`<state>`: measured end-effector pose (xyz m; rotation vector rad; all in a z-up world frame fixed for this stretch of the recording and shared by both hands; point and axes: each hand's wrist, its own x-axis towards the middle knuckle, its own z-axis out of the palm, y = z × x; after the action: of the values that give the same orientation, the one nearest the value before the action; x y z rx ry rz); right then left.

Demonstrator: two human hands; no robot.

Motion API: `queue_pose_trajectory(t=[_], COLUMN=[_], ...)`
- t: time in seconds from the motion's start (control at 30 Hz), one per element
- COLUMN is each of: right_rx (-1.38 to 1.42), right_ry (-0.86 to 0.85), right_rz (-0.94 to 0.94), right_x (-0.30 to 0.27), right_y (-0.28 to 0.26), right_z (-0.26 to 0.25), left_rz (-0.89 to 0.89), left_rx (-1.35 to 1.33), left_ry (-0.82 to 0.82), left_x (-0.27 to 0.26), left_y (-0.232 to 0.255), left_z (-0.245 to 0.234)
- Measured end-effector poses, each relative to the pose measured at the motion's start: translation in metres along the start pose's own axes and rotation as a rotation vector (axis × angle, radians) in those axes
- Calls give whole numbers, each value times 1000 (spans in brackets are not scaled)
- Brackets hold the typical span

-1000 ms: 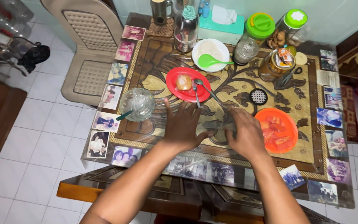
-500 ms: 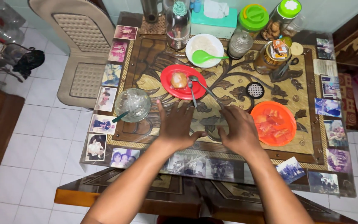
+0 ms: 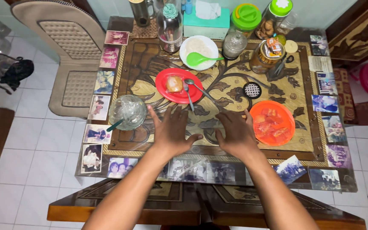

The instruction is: Preparing a meal by slicing tomatoes and arranging ingredients on a table.

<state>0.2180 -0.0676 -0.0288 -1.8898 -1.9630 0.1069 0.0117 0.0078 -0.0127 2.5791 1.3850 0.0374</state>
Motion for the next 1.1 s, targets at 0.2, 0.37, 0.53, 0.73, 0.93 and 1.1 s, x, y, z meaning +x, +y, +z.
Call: queue_pose_trajectory(t=[0.2, 0.37, 0.53, 0.73, 0.93, 1.1], right_rx=[4, 10, 21, 3, -25, -29], right_ry=[-22, -24, -44, -30, -43, -67], right_rz=[9, 14, 28, 17, 27, 7], right_x=[0, 1, -1, -1, 1, -1], right_y=[0, -1, -2, 1, 0, 3], right_z=[0, -2, -1, 3, 3, 9], left_rz=[-11, -17, -7, -4, 29, 73], left_rx=[-19, -11, -9, -23, -52, -117], left_ry=[-30, -48, -2, 1, 45, 182], left_x=[-2, 0, -4, -4, -3, -7], left_y=[1, 1, -2, -2, -4, -5], left_z=[-6, -6, -1, -2, -2, 2])
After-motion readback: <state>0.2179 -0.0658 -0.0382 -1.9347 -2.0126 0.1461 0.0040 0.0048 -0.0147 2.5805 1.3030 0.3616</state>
